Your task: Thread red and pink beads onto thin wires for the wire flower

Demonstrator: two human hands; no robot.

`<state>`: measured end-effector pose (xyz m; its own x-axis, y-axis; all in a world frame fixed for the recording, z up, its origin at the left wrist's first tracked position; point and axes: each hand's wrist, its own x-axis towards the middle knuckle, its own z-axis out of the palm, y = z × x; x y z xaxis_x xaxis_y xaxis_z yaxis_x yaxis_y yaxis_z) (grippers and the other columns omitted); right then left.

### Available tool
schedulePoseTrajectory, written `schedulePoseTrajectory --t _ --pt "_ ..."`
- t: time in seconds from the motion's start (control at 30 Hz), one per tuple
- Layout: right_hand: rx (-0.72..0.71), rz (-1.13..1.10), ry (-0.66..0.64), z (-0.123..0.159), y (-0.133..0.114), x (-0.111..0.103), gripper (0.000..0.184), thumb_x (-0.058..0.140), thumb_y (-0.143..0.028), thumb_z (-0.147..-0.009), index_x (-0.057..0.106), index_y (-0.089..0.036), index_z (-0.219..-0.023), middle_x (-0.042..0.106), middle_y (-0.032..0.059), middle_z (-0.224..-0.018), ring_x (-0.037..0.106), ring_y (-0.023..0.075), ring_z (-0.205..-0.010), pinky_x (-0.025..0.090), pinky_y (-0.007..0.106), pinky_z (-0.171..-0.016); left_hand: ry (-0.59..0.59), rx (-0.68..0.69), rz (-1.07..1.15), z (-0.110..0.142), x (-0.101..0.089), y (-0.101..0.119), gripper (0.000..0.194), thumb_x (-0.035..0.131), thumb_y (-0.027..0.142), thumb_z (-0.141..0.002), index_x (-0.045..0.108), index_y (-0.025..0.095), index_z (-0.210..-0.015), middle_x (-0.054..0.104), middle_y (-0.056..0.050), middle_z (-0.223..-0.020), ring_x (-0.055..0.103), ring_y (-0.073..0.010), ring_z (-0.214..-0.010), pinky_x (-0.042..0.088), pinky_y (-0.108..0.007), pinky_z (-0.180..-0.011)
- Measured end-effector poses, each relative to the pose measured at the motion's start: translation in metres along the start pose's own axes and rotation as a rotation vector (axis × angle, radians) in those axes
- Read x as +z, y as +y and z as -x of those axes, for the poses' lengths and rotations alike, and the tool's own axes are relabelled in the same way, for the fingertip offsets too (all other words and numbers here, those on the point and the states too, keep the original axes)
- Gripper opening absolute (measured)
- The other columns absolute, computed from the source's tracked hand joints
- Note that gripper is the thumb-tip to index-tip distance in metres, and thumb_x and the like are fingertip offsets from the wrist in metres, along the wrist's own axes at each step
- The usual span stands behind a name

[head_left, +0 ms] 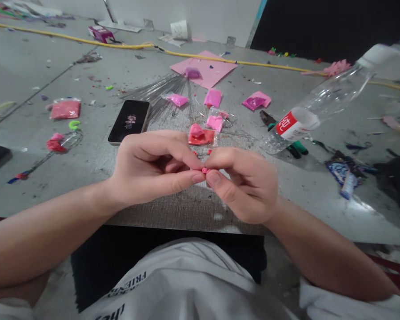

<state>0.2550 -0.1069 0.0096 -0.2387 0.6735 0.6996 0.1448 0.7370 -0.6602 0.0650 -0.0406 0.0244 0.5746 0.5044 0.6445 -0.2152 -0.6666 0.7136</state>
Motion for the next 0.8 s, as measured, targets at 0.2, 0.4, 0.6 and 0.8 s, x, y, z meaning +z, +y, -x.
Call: schedulePoseTrajectory --t 0.2,0.4,0.6,0.8 --pt "-0.002 -0.002 0.004 -0.0007 -0.0003 -0.0002 0.01 0.061 -0.021 -0.098 0.067 -0.019 -0.09 0.066 0.0 -0.071 0.058 0.0109 -0.062 0.049 0.026 -0.058 -0.004 0.03 0.018 0.0001 -0.0008 -0.0006 0.01 0.088 0.018 -0.077 0.081 0.021 -0.083 0.051 0.002 -0.056 0.046 -0.0085 -0.048 0.041 -0.024 -0.046" --pt "-0.002 0.013 -0.006 -0.0012 -0.0017 -0.0011 0.01 0.061 -0.022 -0.097 0.068 -0.019 -0.09 0.068 0.0003 -0.072 0.059 0.0111 -0.063 0.049 0.026 -0.059 -0.04 0.061 0.021 -0.003 -0.0014 0.0003 0.01 0.085 0.015 -0.079 0.08 0.021 -0.085 0.05 0.004 -0.055 0.048 -0.0086 -0.048 0.043 -0.023 -0.046" --pt "0.003 0.019 -0.023 -0.002 -0.0027 -0.0015 0.009 0.062 -0.022 -0.096 0.068 -0.019 -0.09 0.068 0.0003 -0.071 0.06 0.011 -0.062 0.049 0.025 -0.058 -0.053 0.07 0.027 -0.0017 -0.0019 -0.0003 0.011 0.085 0.014 -0.079 0.08 0.019 -0.086 0.054 0.002 -0.057 0.05 -0.0089 -0.049 0.043 -0.023 -0.047" --pt "-0.002 0.042 -0.031 -0.0017 -0.0029 -0.0024 0.01 0.062 -0.023 -0.096 0.067 -0.019 -0.089 0.068 0.0007 -0.07 0.061 0.0116 -0.062 0.051 0.026 -0.059 -0.058 0.041 0.007 -0.003 -0.0011 0.0022 0.005 0.082 0.018 -0.083 0.078 0.02 -0.082 0.055 0.002 -0.055 0.049 -0.0089 -0.047 0.041 -0.022 -0.045"
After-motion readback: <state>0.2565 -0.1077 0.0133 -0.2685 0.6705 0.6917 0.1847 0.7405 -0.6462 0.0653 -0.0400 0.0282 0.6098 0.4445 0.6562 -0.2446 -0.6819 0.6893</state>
